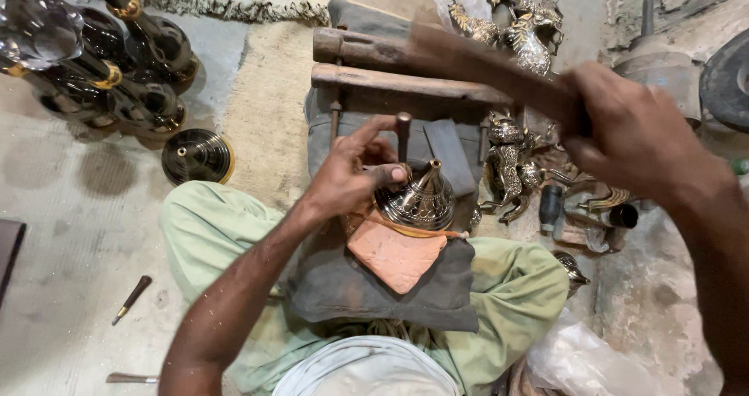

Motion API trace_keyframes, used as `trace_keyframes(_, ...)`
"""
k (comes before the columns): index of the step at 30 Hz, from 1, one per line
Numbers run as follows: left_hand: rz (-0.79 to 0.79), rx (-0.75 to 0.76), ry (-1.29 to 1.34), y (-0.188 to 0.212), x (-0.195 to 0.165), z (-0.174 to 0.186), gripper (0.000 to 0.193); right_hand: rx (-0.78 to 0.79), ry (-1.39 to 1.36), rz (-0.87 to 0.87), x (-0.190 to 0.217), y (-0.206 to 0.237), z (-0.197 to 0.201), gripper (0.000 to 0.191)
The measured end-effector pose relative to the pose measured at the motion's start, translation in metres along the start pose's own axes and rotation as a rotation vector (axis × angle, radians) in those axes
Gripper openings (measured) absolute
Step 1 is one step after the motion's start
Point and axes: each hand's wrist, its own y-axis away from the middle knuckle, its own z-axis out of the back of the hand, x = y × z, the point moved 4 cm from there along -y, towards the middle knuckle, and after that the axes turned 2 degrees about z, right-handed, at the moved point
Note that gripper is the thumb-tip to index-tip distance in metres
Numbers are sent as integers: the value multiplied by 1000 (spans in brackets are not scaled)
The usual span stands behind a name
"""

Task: The person sits cross-legged on the floor holding a chisel against a brass ornamental object resting on a leather pad, and repeatedly strikes the chisel with a wooden mallet to shape or decorate the metal surface, repositioning the chisel between strikes.

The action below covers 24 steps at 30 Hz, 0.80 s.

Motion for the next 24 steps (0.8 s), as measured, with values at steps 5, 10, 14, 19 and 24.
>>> trace_keyframes(5, 84, -176, 147, 9, 13, -3, 72, 397, 294, -119, 16, -36, 29, 43)
trace_keyframes(10, 124, -246, 167, 16, 17, -5, 73, 425, 340, -99, 42, -51, 53, 40)
trace_keyframes(14, 86, -217, 220, 18, 16, -4, 68, 387, 225, -120, 43, -50, 53, 45)
trace_keyframes(19, 19, -295, 225, 32, 3, 1, 54, 160, 217, 15, 33, -25, 16, 66)
trace_keyframes(24, 82, -451, 439, 58, -12, 7, 57, 34, -626, -312, 21, 36, -64, 60)
